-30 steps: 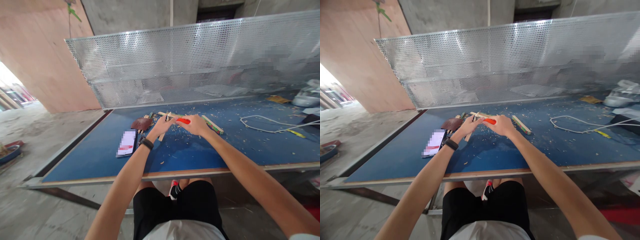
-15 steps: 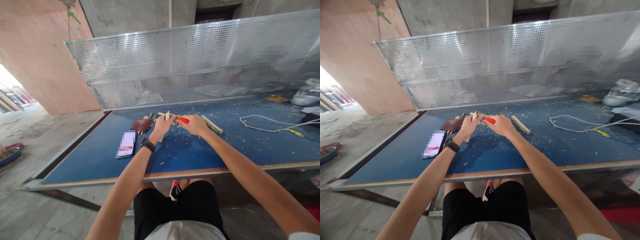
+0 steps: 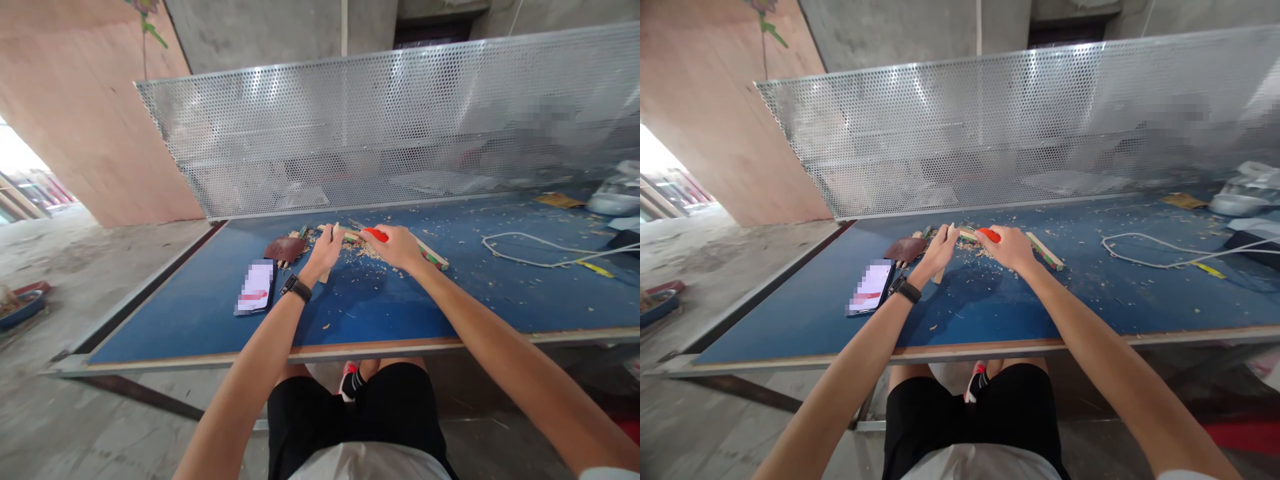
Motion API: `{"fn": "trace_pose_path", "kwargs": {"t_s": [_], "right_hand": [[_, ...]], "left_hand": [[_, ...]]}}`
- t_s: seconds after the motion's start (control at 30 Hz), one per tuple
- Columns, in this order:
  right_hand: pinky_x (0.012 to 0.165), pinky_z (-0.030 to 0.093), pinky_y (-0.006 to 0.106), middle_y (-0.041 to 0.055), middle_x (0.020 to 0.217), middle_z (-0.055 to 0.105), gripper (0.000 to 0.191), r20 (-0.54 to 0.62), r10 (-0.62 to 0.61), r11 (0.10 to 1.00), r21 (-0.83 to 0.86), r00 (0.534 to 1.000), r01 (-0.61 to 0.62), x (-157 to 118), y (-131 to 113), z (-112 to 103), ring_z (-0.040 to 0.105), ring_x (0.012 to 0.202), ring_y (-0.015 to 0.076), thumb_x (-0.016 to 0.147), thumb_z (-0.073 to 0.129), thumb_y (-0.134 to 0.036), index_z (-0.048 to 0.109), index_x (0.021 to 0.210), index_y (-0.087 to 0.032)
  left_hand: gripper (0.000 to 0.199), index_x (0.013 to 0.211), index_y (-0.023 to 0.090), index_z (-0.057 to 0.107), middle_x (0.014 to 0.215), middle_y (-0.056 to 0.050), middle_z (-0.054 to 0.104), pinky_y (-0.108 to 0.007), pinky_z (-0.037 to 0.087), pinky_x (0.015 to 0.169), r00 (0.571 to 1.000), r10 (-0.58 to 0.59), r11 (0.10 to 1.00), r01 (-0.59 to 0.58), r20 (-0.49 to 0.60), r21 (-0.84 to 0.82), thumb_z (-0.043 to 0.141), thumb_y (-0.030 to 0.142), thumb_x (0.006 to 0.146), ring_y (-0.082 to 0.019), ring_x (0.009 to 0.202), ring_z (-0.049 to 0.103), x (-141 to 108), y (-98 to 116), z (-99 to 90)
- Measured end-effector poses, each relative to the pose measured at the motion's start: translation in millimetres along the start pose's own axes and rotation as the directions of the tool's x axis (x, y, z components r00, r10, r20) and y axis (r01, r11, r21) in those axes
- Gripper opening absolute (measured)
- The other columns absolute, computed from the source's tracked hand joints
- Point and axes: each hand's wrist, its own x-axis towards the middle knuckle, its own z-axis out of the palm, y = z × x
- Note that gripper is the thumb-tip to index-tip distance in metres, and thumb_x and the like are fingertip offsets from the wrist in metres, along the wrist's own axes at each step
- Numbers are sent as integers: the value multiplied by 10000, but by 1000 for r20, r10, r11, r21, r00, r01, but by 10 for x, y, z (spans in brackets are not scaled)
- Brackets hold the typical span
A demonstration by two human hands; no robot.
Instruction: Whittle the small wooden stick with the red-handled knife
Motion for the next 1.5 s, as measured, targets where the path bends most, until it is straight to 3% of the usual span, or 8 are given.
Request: {"fn": "trace_pose_path", "kwargs": {"t_s": [0.23,0.53,0.77,0.93,1.1,1.27,1.5], "right_hand": [[575,284,352,76,709,685,631,38,-25,1000,17,999,25,-15,-23,-26,554,640,233,967,435,-827,605,744,-262],[585,304,356,66,686,682,641,117,-71,996,52,991,66,-12,1,1,560,617,225,966,454,-830,703,821,-258],[599,324,353,87,749,730,648,132,-65,997,48,989,60,-9,8,7,625,690,255,964,461,-826,772,920,-259],[586,336,357,92,775,749,685,157,-53,998,43,986,47,-11,6,2,630,675,251,950,464,-842,810,975,-252],[606,355,350,77,786,749,704,177,-83,994,80,981,70,-7,20,9,637,706,246,952,459,-853,838,1018,-263],[602,356,351,52,701,711,697,240,-94,991,118,966,67,-14,12,19,614,658,233,948,476,-848,856,1062,-275],[614,383,361,75,788,762,726,204,-59,996,79,977,44,-21,-23,16,663,719,258,931,475,-872,870,1080,-282]], "left_hand": [[327,822,222,459,754,-6,541,-293,365,701,1000,14,998,-15,7,55,439,400,1095,-156,696,500,83,-48,-16],[388,837,221,486,695,-2,540,-281,391,656,999,-33,999,34,-21,17,467,518,1085,-139,621,490,86,-99,-4],[280,847,222,487,710,11,528,-265,369,614,995,30,997,-36,97,63,454,392,1068,-125,586,491,91,-137,0],[121,860,227,493,688,19,540,-274,363,605,994,-29,998,24,103,49,572,266,944,-136,607,490,77,-119,-1],[292,750,231,429,644,24,472,-283,341,544,985,-57,998,57,161,8,633,348,922,-122,558,440,78,-108,-19],[400,785,239,450,682,14,480,-295,356,518,968,-106,988,128,227,-85,621,550,968,-121,541,446,60,-90,-37],[591,696,246,298,608,23,396,-309,308,583,986,4,997,-16,166,73,607,669,967,-136,595,381,38,-73,-37]]}}
